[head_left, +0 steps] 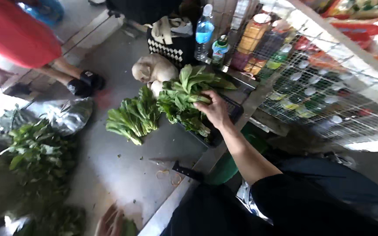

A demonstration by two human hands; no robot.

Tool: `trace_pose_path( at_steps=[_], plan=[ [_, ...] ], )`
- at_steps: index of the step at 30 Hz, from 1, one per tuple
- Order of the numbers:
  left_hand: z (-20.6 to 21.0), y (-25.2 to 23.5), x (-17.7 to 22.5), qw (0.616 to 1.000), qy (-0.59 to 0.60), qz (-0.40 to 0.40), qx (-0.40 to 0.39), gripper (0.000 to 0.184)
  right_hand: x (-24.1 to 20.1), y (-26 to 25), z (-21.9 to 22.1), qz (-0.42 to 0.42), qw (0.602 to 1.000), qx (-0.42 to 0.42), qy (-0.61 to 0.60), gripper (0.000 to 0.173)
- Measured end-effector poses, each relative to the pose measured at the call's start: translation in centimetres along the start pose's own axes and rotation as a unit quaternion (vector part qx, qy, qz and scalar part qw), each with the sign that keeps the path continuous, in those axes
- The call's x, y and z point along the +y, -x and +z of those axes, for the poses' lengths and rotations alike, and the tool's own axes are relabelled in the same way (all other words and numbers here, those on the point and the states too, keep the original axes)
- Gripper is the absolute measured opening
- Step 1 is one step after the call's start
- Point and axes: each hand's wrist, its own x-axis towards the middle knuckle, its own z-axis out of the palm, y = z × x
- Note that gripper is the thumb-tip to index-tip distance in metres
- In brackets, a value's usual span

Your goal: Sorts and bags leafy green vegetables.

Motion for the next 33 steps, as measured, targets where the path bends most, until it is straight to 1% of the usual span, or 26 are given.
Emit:
trace_pose_path(
  at_steps=[1,2,3,4,6,7,8,9,10,11,12,14,16,18,20,21,22,23,24,25,26,27,29,30,31,33],
  plan=[
    [2.6,-0.4,0.5,0.997,0.071,0.021,-0.016,0.039,-0.6,1.1,2.1,0.005,0.999,-0.027,0.026,0.050],
    [5.4,-0.8,1.2,0.984,0.171,0.029,-0.036,0.033,-1.3,2.6,4.3,0.007,0.998,-0.055,0.042,0.051],
    [7.9,-1.0,2.4,0.959,0.277,0.021,-0.064,0.032,-2.0,4.5,6.6,0.002,0.995,-0.088,0.051,0.051],
    [9.9,-1.1,3.7,0.927,0.362,0.002,-0.099,0.035,-2.4,6.8,8.8,-0.018,0.991,-0.123,0.057,0.049],
    [12.2,-1.2,5.6,0.872,0.462,-0.047,-0.157,0.049,-3.0,11.9,12.3,-0.087,0.971,-0.213,0.062,0.043],
    [12.7,-1.2,6.2,0.854,0.490,-0.081,-0.153,0.054,-3.1,14.4,13.4,-0.130,0.951,-0.274,0.065,0.042],
    [12.9,-1.1,6.7,0.846,0.507,-0.115,-0.121,0.054,-3.5,16.3,14.0,-0.166,0.917,-0.355,0.072,0.045],
    [12.8,-1.1,6.8,0.841,0.516,-0.143,-0.077,0.053,-3.7,17.6,14.2,-0.194,0.874,-0.436,0.089,0.051],
    [12.5,-1.2,6.1,0.835,0.524,-0.163,-0.038,0.051,-3.7,18.3,14.4,-0.210,0.834,-0.500,0.103,0.056],
    [12.0,-1.1,4.9,0.830,0.529,-0.176,-0.013,0.047,-3.0,18.8,14.6,-0.224,0.809,-0.535,0.093,0.057],
    [11.4,-1.0,3.6,0.831,0.525,-0.185,0.001,0.044,-2.0,18.9,14.9,-0.236,0.801,-0.546,0.062,0.051],
    [10.5,-0.5,1.1,0.840,0.500,-0.213,0.007,0.043,-0.3,18.1,15.0,-0.229,0.804,-0.549,0.024,0.035],
    [10.0,0.6,-0.5,0.845,0.476,-0.240,0.023,0.036,0.0,15.9,14.6,-0.176,0.822,-0.539,0.049,0.031],
    [9.9,1.8,-1.7,0.842,0.472,-0.257,0.043,0.028,-0.4,12.1,14.7,-0.119,0.854,-0.497,0.096,0.034],
    [10.0,3.1,-2.4,0.830,0.489,-0.266,0.043,0.028,-1.3,7.0,15.4,-0.066,0.874,-0.449,0.171,0.041],
    [10.0,3.6,-2.7,0.822,0.501,-0.266,0.036,0.030,-1.3,4.5,16.2,-0.065,0.887,-0.411,0.202,0.042],
    [10.1,3.9,-3.1,0.816,0.512,-0.266,0.028,0.031,-0.7,2.0,17.3,-0.086,0.895,-0.368,0.237,0.043],
    [10.3,4.2,-3.7,0.814,0.517,-0.262,0.021,0.032,-0.2,-0.2,18.3,-0.120,0.892,-0.330,0.283,0.044],
    [10.4,4.4,-4.2,0.816,0.518,-0.257,0.013,0.033,0.3,-2.2,19.3,-0.155,0.877,-0.309,0.333,0.044],
    [10.5,4.6,-4.7,0.820,0.513,-0.254,0.010,0.033,0.5,-3.8,20.1,-0.186,0.855,-0.302,0.378,0.044],
    [10.4,4.7,-4.8,0.823,0.508,-0.254,0.015,0.032,0.6,-5.0,20.6,-0.199,0.829,-0.308,0.422,0.043],
    [10.2,4.7,-4.8,0.826,0.502,-0.254,0.023,0.030,0.7,-5.9,20.8,-0.190,0.804,-0.318,0.464,0.044],
    [9.6,4.6,-4.8,0.832,0.498,-0.239,0.043,0.029,0.9,-6.7,20.8,-0.121,0.772,-0.328,0.532,0.049],
    [9.2,4.6,-4.8,0.834,0.501,-0.226,0.059,0.029,1.1,-7.1,20.8,-0.081,0.768,-0.318,0.550,0.051],
    [9.0,4.5,-4.9,0.832,0.506,-0.213,0.076,0.028,1.0,-7.5,20.8,-0.042,0.769,-0.307,0.559,0.058],
    [8.6,4.6,-5.1,0.826,0.518,-0.198,0.105,0.029,0.6,-8.9,21.0,0.033,0.773,-0.300,0.558,0.082]
  ],
)
